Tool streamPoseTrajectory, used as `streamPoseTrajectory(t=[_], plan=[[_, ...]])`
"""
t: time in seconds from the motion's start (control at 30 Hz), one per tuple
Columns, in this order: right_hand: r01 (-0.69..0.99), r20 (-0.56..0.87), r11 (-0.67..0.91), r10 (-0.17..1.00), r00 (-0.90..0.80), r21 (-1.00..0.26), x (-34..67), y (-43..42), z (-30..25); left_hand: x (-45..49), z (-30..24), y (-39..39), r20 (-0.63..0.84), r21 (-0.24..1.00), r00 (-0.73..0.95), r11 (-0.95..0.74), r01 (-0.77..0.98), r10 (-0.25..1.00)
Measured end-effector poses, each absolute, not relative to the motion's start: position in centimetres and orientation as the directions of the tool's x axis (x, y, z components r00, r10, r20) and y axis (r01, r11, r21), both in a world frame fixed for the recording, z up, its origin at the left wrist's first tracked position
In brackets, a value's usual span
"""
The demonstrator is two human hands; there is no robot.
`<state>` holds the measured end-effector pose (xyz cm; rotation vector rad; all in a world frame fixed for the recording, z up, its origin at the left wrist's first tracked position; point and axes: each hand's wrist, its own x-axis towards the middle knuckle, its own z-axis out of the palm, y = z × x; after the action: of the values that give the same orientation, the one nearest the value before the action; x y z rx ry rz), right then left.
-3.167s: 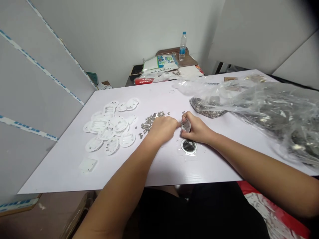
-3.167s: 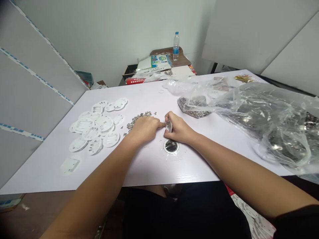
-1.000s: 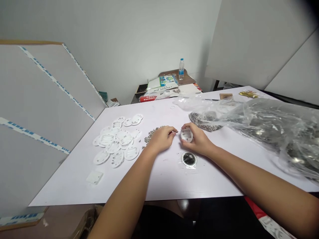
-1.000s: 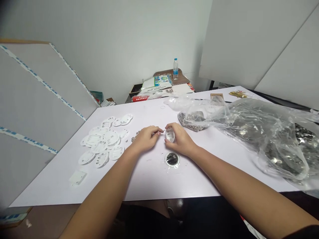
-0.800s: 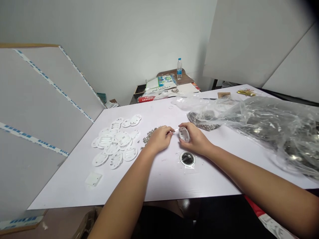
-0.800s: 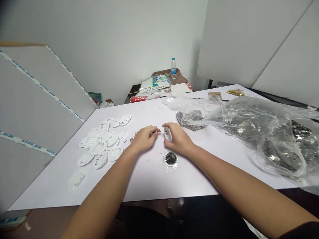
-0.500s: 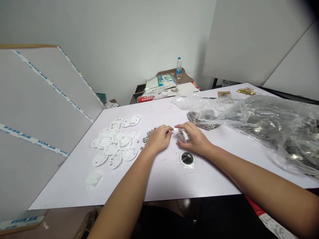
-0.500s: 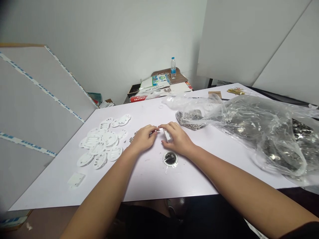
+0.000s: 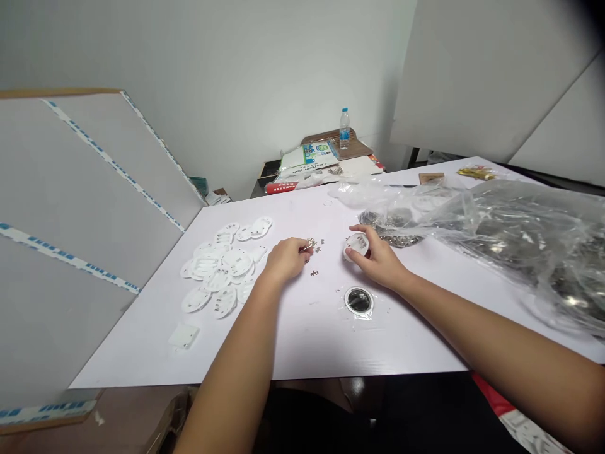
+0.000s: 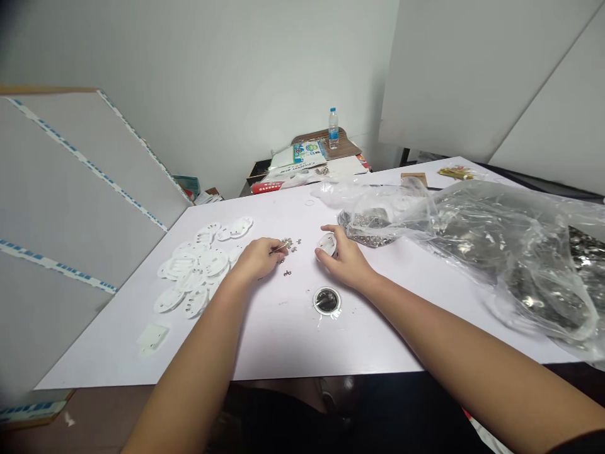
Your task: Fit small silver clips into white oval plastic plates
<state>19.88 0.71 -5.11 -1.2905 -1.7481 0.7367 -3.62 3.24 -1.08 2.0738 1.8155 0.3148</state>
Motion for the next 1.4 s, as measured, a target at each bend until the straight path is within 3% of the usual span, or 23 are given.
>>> streamPoseTrajectory(t=[0.33,0.83,1.0,1.17,1.27,1.4], plan=[[0.454,0.268,0.301,0.954,-0.136,-0.839,19.9,1.0,-5.3,-5.2,-0.6,3.5,-0.141,0.417,0.17,-0.097,0.904,0.975],[0.424,0.259,0.331,0.941,-0.219,-0.843,19.9,0.6,-5.1,-4.3,-1.3,3.2,-0.052,0.308,0.29,-0.261,0.915,0.956],[0.389,0.33,0.425,0.899,-0.289,-0.817,19.9,0.7,-5.4,-3.4,-1.2,2.9,0.022,0.506,0.324,-0.29,0.812,0.946],[0.399,0.413,0.498,0.866,-0.284,-0.77,19.8,0.9,-5.6,-0.9,-1.3,2.4,0.095,0.807,0.346,-0.276,0.522,0.934],[0.416,0.448,0.532,0.847,-0.287,-0.738,19.7,1.0,-5.7,0.6,-1.7,2.0,0.09,0.87,0.328,-0.234,0.433,0.94],[0.435,0.47,0.556,0.831,-0.298,-0.708,19.7,1.1,-5.8,1.7,-2.5,1.6,0.088,0.857,0.314,-0.233,0.46,0.945]])
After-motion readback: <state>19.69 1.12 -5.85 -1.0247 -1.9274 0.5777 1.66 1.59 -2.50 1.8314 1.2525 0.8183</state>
